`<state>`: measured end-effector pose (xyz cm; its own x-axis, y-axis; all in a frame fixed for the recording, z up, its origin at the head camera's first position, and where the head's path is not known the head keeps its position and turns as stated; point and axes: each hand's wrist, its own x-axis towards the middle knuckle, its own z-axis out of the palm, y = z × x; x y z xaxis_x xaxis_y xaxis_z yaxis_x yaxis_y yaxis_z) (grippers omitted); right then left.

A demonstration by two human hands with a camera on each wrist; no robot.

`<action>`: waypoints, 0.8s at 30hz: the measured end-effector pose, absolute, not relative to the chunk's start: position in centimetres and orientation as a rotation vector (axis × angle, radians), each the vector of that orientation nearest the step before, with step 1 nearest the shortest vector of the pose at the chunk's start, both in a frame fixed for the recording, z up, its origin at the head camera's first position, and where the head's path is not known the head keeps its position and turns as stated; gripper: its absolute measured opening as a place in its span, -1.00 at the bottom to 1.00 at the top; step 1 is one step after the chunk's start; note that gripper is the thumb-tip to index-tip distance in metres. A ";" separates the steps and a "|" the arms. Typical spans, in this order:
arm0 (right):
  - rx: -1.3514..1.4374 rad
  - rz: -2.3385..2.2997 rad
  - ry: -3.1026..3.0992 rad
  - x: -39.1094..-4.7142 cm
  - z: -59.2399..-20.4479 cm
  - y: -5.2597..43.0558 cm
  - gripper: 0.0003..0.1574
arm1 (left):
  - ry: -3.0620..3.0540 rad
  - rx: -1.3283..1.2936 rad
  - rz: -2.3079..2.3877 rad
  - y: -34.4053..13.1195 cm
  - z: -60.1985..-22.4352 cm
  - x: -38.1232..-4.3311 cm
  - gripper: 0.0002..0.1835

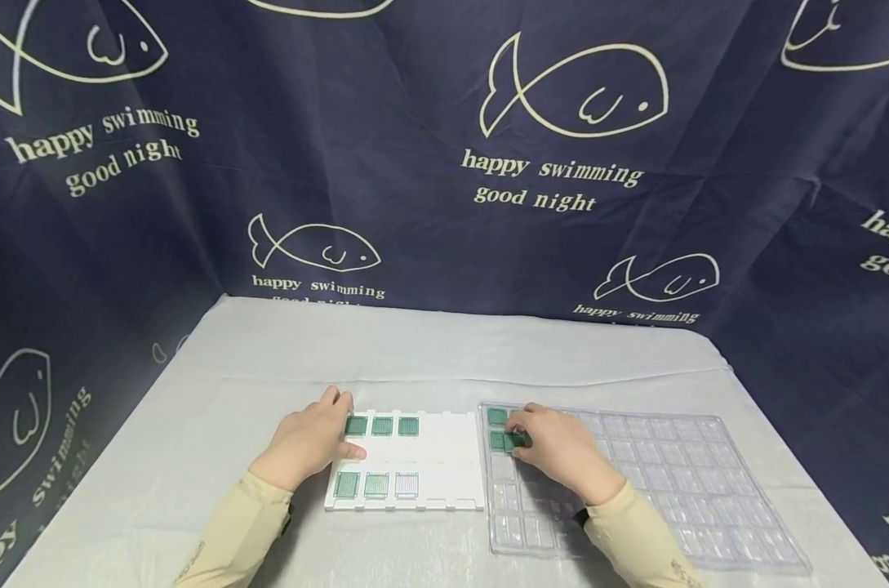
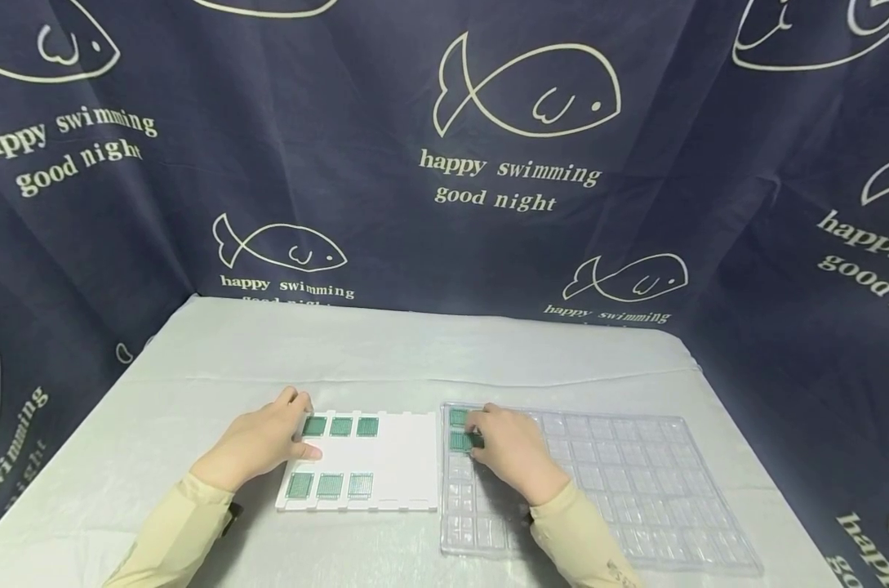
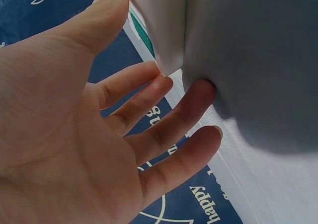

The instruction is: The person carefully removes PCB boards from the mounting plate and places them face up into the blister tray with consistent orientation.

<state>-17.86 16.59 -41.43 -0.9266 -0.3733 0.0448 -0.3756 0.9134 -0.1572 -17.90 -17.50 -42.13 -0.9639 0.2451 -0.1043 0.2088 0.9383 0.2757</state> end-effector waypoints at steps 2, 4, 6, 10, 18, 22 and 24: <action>0.592 0.247 -3.055 -18.0 -41.4 16.8 -0.64 | 2.958 0.349 0.399 -17.5 -42.1 -17.9 -0.27; 0.582 0.236 -3.053 -18.2 -41.3 17.0 -0.63 | 2.957 0.348 0.399 -17.5 -42.0 -17.9 -0.28; 0.576 0.231 -3.058 -18.3 -41.3 17.2 -0.63 | 2.955 0.347 0.398 -17.5 -42.0 -17.9 -0.28; 0.578 0.242 -3.069 -18.4 -41.1 17.8 -0.62 | 2.953 0.346 0.399 -17.5 -42.0 -17.9 -0.28; 0.549 0.199 -3.115 -18.3 -40.6 18.4 -0.64 | 2.953 0.348 0.391 -17.5 -42.0 -17.9 -0.25; 0.555 0.195 -3.127 -18.3 -40.8 18.2 -0.64 | 2.949 0.344 0.391 -17.4 -42.1 -18.0 -0.25; 0.555 0.205 -3.128 -18.3 -40.9 18.1 -0.64 | 2.948 0.341 0.387 -17.4 -42.0 -17.9 -0.25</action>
